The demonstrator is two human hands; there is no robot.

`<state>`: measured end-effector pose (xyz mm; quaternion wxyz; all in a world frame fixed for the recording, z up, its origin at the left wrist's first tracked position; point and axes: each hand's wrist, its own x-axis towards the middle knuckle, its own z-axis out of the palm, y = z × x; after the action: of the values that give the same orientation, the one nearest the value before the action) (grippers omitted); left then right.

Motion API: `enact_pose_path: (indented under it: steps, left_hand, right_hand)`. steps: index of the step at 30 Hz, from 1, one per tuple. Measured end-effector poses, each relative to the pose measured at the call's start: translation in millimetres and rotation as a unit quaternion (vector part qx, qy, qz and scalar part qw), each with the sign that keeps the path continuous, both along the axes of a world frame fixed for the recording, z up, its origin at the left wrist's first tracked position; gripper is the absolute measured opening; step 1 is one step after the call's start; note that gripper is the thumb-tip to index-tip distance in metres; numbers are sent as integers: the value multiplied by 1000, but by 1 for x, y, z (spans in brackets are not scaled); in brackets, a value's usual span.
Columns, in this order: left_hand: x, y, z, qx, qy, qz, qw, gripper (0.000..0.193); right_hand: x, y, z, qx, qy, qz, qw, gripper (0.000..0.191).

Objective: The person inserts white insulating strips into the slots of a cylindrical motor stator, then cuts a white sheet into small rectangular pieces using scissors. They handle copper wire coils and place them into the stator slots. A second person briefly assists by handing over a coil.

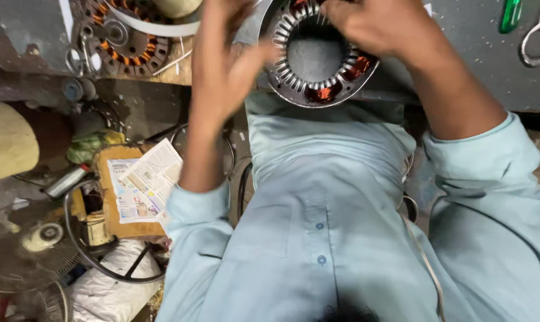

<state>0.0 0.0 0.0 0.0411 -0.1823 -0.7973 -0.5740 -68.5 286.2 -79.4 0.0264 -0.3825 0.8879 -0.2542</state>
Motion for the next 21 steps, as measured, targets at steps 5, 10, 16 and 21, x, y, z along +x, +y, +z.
enact_pose_path:
  steps: [5,10,16,21]
  left_hand:
    - [108,32,-56,40,49,104,993,139]
    - [145,79,-90,-80,72,197,975,130]
    - [131,34,-9,-135,179,149,963,103]
    - [63,19,57,-174,162,20,971,86]
  right_hand:
    - [25,-20,45,-331,-190,-11,924,21]
    - [38,-40,74,-402,-424,-205,785,20]
    - [84,-35,123,-503,-471,-145,710,50]
    - [103,-13,123,-509,-293,-233,775,59]
